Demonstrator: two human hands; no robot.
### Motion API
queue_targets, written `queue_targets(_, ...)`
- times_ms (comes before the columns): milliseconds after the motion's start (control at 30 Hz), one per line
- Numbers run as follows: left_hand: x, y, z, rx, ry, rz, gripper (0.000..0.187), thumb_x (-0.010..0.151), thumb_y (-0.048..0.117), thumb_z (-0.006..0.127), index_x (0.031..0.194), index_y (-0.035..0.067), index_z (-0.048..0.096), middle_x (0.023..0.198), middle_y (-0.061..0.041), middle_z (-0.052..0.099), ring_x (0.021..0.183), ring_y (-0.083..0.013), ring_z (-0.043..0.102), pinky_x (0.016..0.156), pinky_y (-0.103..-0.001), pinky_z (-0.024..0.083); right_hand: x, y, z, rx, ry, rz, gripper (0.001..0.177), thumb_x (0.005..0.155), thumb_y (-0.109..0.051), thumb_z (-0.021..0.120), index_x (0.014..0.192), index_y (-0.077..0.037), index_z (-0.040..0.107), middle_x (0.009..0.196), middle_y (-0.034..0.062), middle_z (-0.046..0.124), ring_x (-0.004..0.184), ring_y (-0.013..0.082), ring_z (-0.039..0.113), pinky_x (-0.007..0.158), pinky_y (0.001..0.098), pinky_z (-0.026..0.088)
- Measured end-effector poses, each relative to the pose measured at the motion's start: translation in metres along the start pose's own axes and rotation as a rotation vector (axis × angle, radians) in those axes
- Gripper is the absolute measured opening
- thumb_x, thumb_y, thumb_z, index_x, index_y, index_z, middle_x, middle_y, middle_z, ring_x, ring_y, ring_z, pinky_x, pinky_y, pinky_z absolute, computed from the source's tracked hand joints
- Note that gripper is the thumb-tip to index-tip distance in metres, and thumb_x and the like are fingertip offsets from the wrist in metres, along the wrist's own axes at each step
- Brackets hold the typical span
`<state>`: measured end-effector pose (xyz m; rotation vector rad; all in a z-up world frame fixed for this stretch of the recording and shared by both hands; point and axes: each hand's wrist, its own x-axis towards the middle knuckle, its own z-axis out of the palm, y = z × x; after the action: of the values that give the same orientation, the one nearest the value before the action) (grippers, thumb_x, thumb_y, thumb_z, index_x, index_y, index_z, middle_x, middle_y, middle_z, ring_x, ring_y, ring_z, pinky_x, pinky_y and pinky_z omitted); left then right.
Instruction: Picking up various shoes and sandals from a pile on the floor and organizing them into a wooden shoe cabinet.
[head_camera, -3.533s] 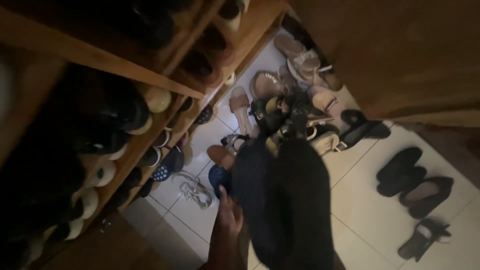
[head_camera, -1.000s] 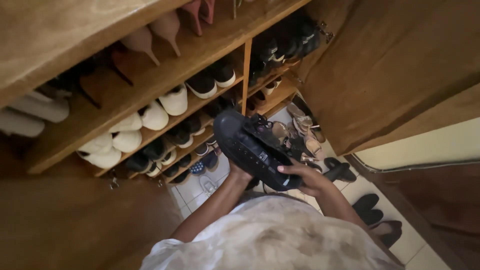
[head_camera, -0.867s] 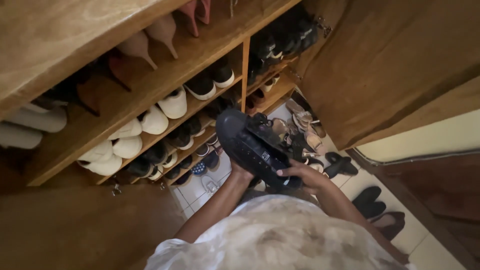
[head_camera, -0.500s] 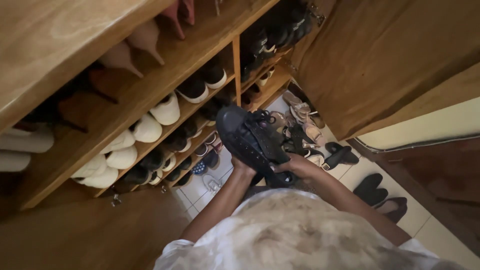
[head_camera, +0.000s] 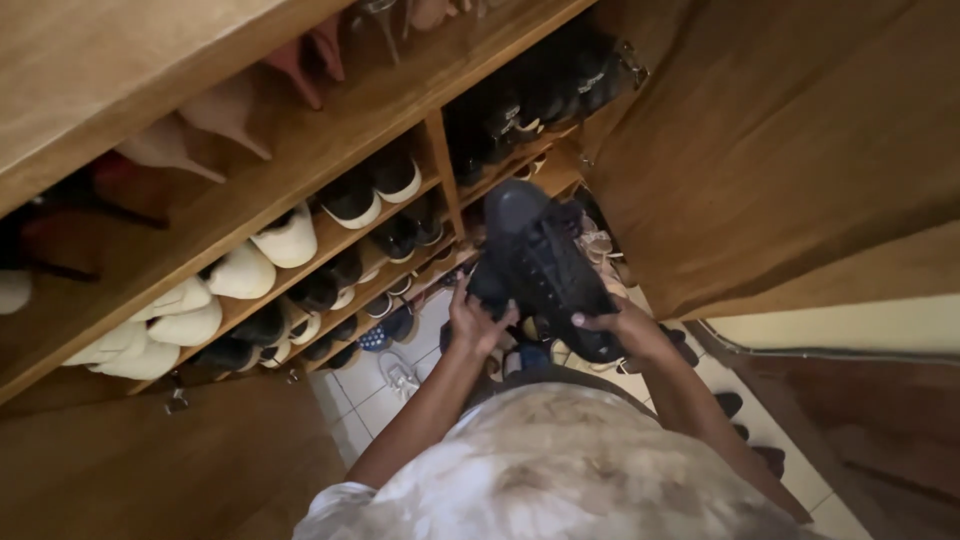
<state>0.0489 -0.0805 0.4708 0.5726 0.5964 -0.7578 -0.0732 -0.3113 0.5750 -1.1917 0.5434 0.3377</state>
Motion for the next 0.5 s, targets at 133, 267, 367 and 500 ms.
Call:
queue_targets(133, 0.012, -0.011, -0.006, 0.057, 0.098, 0.063, 0.093, 0.089, 0.073, 0.055, 0.16, 0.015, 0.037, 0.163, -0.012, 0.038, 0.151, -0.0349, 0.031, 0.12, -0.064, 0.025, 0.027, -0.015, -0.037, -0.152, 0.219, 0.025, 0.051, 0.074, -0.008, 0.081, 0.123, 0.002, 0.068, 0.098, 0.0146, 0.076, 0.078, 0.0244, 0.074, 0.071, 0.0362, 0.06)
queue_targets(267, 0.007, -0.029, -0.016, 0.087, 0.121, 0.159, 0.08, 0.083, 0.064, 0.054, 0.154, 0.031, 0.04, 0.159, 0.0, 0.045, 0.147, -0.0306, 0.037, 0.115, -0.063, 0.022, 0.083, -0.018, -0.063, -0.294, 0.273, 0.039, 0.043, 0.074, -0.012, 0.082, 0.113, 0.004, 0.073, 0.09, 0.0138, 0.077, 0.072, 0.0239, 0.074, 0.068, 0.0361, 0.058)
queue_targets(367, 0.006, -0.044, -0.028, 0.131, 0.114, 0.242, 0.073, 0.09, 0.063, 0.053, 0.152, 0.026, 0.046, 0.156, -0.002, 0.051, 0.144, -0.0293, 0.04, 0.113, -0.058, 0.02, 0.157, -0.015, -0.068, -0.222, 0.168, -0.018, 0.039, 0.071, -0.017, 0.084, 0.102, 0.006, 0.075, 0.086, 0.0119, 0.078, 0.069, 0.0218, 0.073, 0.066, 0.0339, 0.057)
queue_targets(500, -0.01, -0.062, -0.034, 0.048, 0.092, 0.362, 0.063, 0.095, 0.055, 0.055, 0.148, 0.022, 0.046, 0.154, -0.003, 0.053, 0.143, -0.0283, 0.043, 0.118, -0.051, 0.022, 0.306, -0.013, -0.055, -0.483, 0.28, -0.209, 0.045, 0.076, -0.032, 0.089, 0.087, 0.007, 0.071, 0.077, 0.0152, 0.068, 0.067, 0.0251, 0.064, 0.064, 0.0416, 0.051)
